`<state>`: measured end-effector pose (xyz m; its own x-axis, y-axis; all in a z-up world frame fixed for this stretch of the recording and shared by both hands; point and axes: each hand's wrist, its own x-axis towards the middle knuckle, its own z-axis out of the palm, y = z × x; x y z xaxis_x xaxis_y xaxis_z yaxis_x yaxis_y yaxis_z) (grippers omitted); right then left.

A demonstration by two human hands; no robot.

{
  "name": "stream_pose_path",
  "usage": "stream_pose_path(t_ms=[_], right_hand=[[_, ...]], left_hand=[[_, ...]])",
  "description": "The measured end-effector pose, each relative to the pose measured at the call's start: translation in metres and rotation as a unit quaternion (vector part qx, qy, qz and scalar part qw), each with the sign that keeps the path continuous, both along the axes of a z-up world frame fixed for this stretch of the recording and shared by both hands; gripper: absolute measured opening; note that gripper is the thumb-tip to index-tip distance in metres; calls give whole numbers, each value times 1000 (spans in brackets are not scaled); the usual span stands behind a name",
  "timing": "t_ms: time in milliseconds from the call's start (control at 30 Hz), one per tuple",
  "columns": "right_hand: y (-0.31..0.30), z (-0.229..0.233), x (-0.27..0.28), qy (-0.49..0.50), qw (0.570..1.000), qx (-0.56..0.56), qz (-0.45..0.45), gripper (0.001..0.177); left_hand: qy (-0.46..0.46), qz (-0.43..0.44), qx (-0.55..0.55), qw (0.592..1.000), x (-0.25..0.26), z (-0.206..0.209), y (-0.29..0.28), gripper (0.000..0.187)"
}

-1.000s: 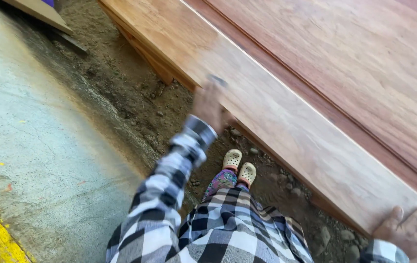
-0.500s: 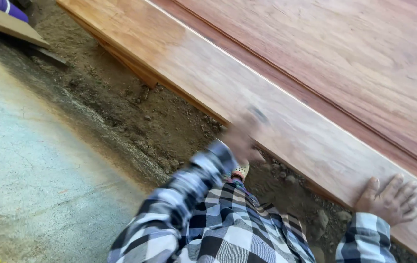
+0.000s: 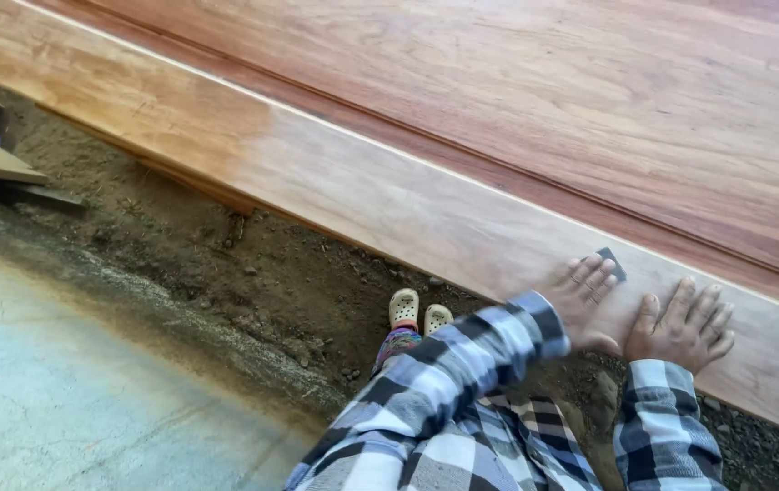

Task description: Sanding the surface of a wooden door using a hand-held sanding block.

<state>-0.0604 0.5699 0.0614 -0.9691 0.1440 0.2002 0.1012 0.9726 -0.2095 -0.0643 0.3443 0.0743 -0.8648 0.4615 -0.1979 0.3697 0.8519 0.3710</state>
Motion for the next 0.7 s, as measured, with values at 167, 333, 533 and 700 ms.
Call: stream_pose_path(t_ms=[167,333,533,700], right_hand=[[9,-6,5,-2,999,-6,44,73],[15,-9,1,-14,999,12,32,74],[19,-21,6,43,997,27,56,69],[37,-43,8,70,994,26,77,66]], left_hand=[[74,239,-32,968,8,33,-180,88],[-13,517,-149,843,6,26,-303,98],[-29,271,-31,962,5,35,-116,121],[36,96,-11,995,9,27,-103,112]])
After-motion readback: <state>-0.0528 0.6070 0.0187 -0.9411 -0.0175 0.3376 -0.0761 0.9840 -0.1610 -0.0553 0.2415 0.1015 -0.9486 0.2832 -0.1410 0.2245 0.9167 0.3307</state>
